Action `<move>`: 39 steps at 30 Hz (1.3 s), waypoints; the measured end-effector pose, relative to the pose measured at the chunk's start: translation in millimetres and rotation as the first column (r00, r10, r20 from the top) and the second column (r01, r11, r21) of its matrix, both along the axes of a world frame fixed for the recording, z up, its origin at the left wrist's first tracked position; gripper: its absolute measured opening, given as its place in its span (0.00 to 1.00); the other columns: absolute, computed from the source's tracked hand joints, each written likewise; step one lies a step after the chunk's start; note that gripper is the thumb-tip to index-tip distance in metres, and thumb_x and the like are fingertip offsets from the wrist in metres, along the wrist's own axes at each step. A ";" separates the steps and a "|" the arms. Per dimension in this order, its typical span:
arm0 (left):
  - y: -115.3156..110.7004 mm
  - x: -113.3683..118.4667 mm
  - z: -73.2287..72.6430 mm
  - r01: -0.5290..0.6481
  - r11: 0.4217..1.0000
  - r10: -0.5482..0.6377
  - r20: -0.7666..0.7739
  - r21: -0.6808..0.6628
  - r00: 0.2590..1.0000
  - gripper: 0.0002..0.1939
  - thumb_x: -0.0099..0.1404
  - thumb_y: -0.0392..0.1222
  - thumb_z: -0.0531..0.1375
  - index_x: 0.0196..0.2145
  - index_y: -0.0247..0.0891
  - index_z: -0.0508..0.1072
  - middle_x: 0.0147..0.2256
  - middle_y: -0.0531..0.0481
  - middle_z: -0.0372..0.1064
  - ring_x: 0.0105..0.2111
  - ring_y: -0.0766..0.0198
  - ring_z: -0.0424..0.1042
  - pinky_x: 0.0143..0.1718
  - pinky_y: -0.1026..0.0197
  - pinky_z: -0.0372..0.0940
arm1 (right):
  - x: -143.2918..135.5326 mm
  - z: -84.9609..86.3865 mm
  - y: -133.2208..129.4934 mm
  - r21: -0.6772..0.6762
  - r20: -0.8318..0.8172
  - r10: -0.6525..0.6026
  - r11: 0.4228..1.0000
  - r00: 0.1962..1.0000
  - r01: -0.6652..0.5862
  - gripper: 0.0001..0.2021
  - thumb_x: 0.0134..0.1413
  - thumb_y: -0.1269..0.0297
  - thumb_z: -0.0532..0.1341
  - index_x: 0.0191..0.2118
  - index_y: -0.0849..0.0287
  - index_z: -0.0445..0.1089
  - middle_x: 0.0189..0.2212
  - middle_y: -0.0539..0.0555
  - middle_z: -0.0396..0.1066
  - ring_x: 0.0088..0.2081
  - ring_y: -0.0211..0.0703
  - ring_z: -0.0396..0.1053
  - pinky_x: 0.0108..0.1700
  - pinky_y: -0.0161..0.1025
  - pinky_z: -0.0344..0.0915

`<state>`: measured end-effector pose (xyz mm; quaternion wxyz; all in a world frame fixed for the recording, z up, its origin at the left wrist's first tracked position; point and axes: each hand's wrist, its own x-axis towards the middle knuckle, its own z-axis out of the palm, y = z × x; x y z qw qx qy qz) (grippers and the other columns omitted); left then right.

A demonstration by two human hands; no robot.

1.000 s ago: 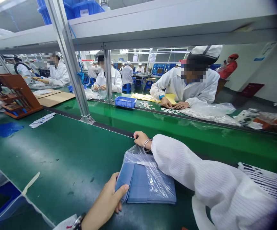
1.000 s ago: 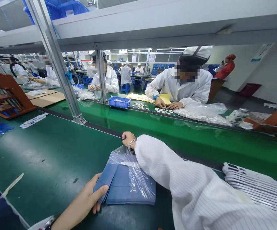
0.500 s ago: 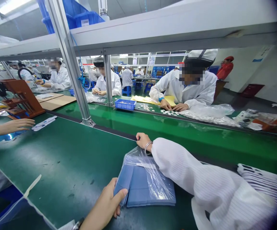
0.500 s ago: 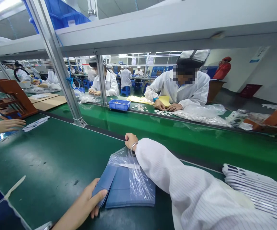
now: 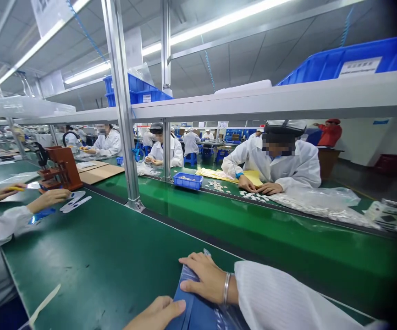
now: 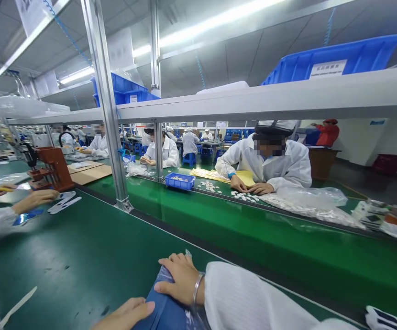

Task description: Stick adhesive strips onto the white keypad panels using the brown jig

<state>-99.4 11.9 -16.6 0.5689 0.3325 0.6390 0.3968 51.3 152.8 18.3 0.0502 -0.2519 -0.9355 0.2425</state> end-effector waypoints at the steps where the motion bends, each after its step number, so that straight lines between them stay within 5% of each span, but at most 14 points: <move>1: 2.4 1.7 0.8 -0.012 1.000 0.012 0.004 -0.006 1.000 0.22 0.49 0.60 0.64 0.32 0.38 0.70 0.35 0.47 0.69 0.41 0.55 0.70 0.38 0.60 0.67 | 0.9 -5.1 -3.1 -0.004 -0.026 -0.012 1.000 1.000 0.012 0.30 0.51 0.46 0.58 0.58 0.53 0.62 0.47 0.58 0.66 0.49 0.53 0.61 0.54 0.49 0.52; 8: 21.6 10.1 8.2 0.079 0.992 -0.075 0.041 -0.099 0.996 0.30 0.46 0.58 0.66 0.39 0.34 0.66 0.28 0.46 0.71 0.19 0.65 0.69 0.14 0.66 0.60 | 1.5 -12.6 -10.2 0.100 -0.142 -0.076 0.991 0.987 0.091 0.19 0.63 0.58 0.48 0.56 0.52 0.64 0.41 0.57 0.67 0.45 0.49 0.63 0.53 0.48 0.54; 12: 21.9 12.0 14.8 0.157 0.980 -0.154 0.036 -0.119 0.987 0.34 0.45 0.58 0.66 0.41 0.32 0.62 0.26 0.42 0.73 0.15 0.63 0.69 0.11 0.67 0.57 | -1.0 -7.9 -13.7 0.216 -0.147 -0.068 0.971 0.987 0.099 0.18 0.65 0.61 0.45 0.48 0.54 0.69 0.39 0.58 0.65 0.43 0.49 0.62 0.48 0.45 0.57; 21: 16.0 15.2 19.0 0.219 0.974 -0.225 -0.138 -0.055 0.965 0.31 0.48 0.60 0.65 0.38 0.35 0.59 0.20 0.55 0.67 0.11 0.70 0.64 0.11 0.70 0.58 | -27.5 -16.1 32.4 0.019 -0.118 -0.090 0.995 0.989 0.093 0.20 0.65 0.59 0.47 0.28 0.60 0.69 0.26 0.51 0.69 0.30 0.37 0.67 0.36 0.35 0.60; 30: 4.9 19.1 14.2 0.229 0.973 -0.230 -0.321 -0.040 0.919 0.26 0.55 0.56 0.61 0.41 0.34 0.59 0.27 0.53 0.66 0.11 0.74 0.61 0.09 0.70 0.56 | -36.6 -23.9 52.0 -0.043 -0.039 -0.081 0.996 0.996 0.079 0.12 0.61 0.60 0.56 0.42 0.63 0.68 0.38 0.53 0.70 0.37 0.39 0.70 0.41 0.43 0.68; 39: 0.4 16.0 25.6 0.269 0.962 -0.270 -0.338 -0.051 0.901 0.26 0.55 0.58 0.60 0.40 0.34 0.60 0.27 0.53 0.66 0.11 0.76 0.59 0.09 0.73 0.51 | -26.5 -13.2 50.4 0.015 0.001 -0.100 0.995 0.995 0.100 0.11 0.61 0.60 0.56 0.43 0.62 0.68 0.40 0.54 0.70 0.39 0.40 0.70 0.43 0.45 0.68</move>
